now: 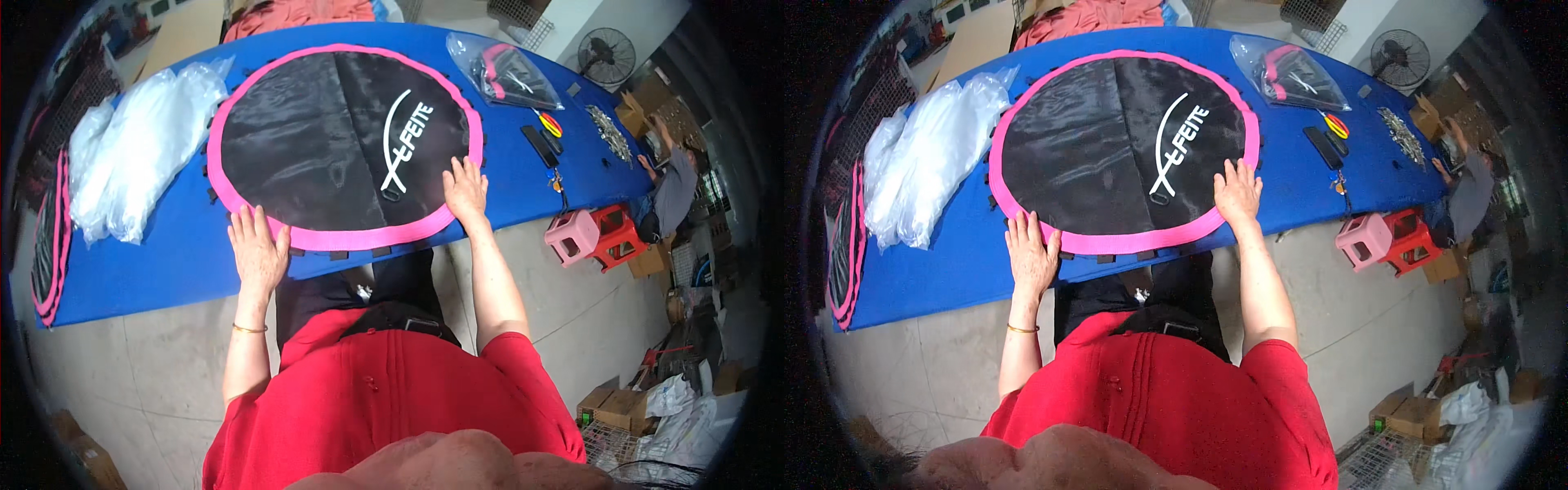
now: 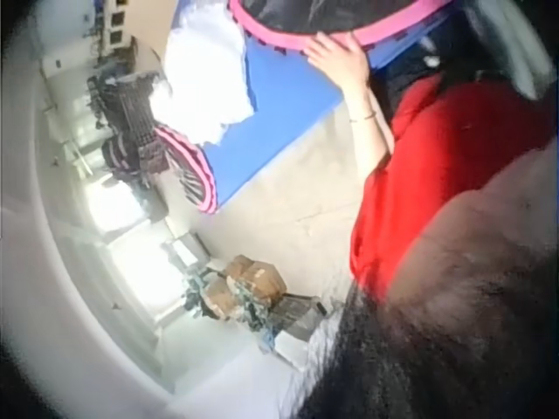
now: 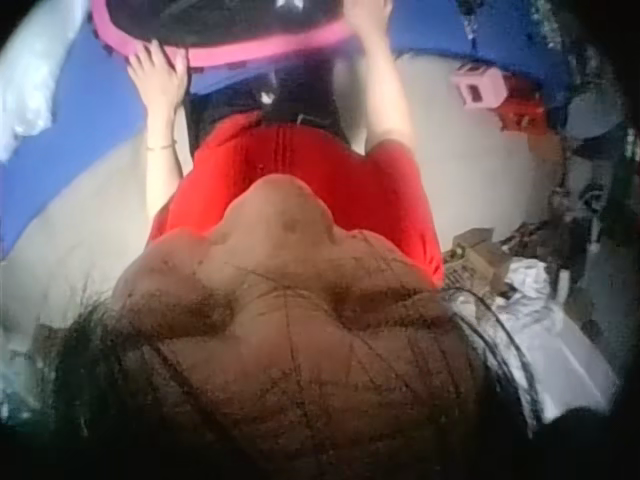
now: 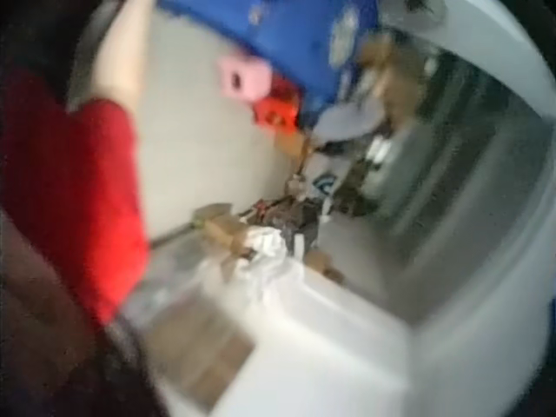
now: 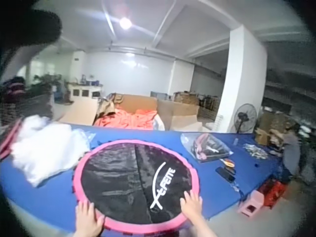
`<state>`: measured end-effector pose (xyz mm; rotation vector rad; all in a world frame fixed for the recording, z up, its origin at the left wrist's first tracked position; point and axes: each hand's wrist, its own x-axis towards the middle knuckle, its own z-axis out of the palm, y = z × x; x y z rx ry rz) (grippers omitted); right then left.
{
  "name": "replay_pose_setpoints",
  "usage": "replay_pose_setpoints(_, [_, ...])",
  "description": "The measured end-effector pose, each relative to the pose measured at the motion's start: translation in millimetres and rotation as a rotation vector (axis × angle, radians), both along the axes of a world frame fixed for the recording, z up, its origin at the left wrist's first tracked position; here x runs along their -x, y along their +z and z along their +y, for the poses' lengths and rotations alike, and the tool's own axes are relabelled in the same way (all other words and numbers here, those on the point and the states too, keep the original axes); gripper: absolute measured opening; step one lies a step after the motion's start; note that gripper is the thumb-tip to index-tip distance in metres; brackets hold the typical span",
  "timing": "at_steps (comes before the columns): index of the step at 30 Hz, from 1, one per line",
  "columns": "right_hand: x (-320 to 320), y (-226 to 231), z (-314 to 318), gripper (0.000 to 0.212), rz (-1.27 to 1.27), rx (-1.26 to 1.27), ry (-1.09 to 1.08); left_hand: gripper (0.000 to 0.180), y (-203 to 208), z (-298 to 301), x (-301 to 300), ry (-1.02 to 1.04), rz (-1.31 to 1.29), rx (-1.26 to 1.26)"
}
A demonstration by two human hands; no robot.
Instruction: Attaching the black trampoline fabric to the pink circular frame by tucking in the attachment tabs.
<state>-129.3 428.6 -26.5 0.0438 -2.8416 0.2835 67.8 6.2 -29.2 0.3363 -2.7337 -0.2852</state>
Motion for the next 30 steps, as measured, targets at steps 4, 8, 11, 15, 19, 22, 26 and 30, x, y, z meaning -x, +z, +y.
replay_pose_setpoints(4, [-10,4,-6,0.063,-0.048,-0.001,-0.006,0.078,-1,-6,-4,-0.001,-0.006,-0.008])
replay_pose_setpoints(8, [-26,6,-9,0.064,-0.097,0.003,-0.031,0.078,-1,-16,-5,-0.029,-0.012,-0.025])
replay_pose_setpoints(11, [-42,6,-13,0.066,-0.09,0.019,-0.036,0.077,-1,-31,-3,-0.074,-0.028,-0.049])
replay_pose_setpoints(15, [-68,1,-15,0.069,-0.031,0.044,0.012,0.074,1,-51,8,-0.109,-0.085,-0.049])
replay_pose_setpoints(19, [-91,-6,-18,0.067,0.181,-0.005,0.095,0.064,-5,-71,27,-0.139,-0.055,-0.085])
replay_pose_setpoints(22, [-111,6,-16,0.064,0.26,-0.059,0.164,0.06,-8,-85,36,-0.147,0.016,-0.119])
replay_pose_setpoints(26, [-108,50,-9,0.04,0.152,0.084,0.376,0.056,2,-76,25,0.056,0.025,0.002])
replay_pose_setpoints(30, [-62,72,14,0.029,0.223,0.256,0.295,0.053,24,-33,8,-0.107,0.132,-0.028])
